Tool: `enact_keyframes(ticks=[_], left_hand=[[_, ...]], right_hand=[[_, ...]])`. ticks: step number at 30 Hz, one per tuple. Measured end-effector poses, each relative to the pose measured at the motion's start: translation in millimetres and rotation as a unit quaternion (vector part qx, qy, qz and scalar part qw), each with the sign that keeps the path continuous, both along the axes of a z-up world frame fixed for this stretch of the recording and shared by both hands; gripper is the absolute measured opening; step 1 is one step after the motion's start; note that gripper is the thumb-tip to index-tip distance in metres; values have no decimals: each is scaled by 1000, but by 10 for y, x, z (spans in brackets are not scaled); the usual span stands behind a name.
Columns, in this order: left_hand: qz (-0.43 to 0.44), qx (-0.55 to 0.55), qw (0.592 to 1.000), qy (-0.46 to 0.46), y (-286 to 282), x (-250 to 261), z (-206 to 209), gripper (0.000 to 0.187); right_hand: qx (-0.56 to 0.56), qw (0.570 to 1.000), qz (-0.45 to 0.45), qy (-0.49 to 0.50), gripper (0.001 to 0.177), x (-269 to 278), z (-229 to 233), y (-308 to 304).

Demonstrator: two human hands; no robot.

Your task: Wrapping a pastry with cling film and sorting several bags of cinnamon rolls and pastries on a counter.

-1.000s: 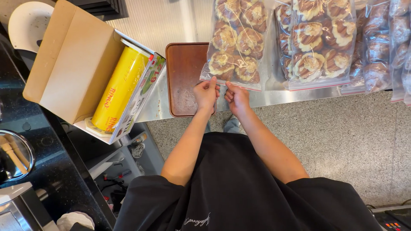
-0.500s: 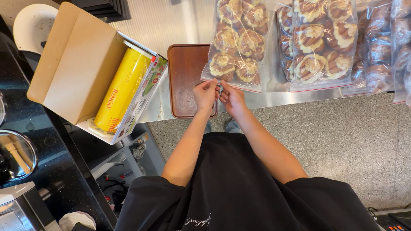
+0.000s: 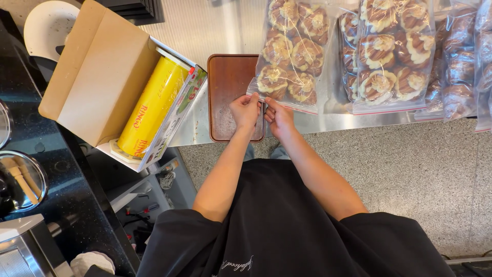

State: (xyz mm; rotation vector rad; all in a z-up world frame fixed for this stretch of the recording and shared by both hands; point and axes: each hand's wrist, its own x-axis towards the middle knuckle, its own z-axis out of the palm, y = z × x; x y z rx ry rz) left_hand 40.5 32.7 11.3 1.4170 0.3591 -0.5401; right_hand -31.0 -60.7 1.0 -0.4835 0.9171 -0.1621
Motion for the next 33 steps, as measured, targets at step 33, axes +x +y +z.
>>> enact_keyframes(ticks=[33], left_hand=[[-13, -70, 989, 127, -264, -321, -114, 21]], right_hand=[[23, 999, -38, -11, 18, -369, -133, -281]])
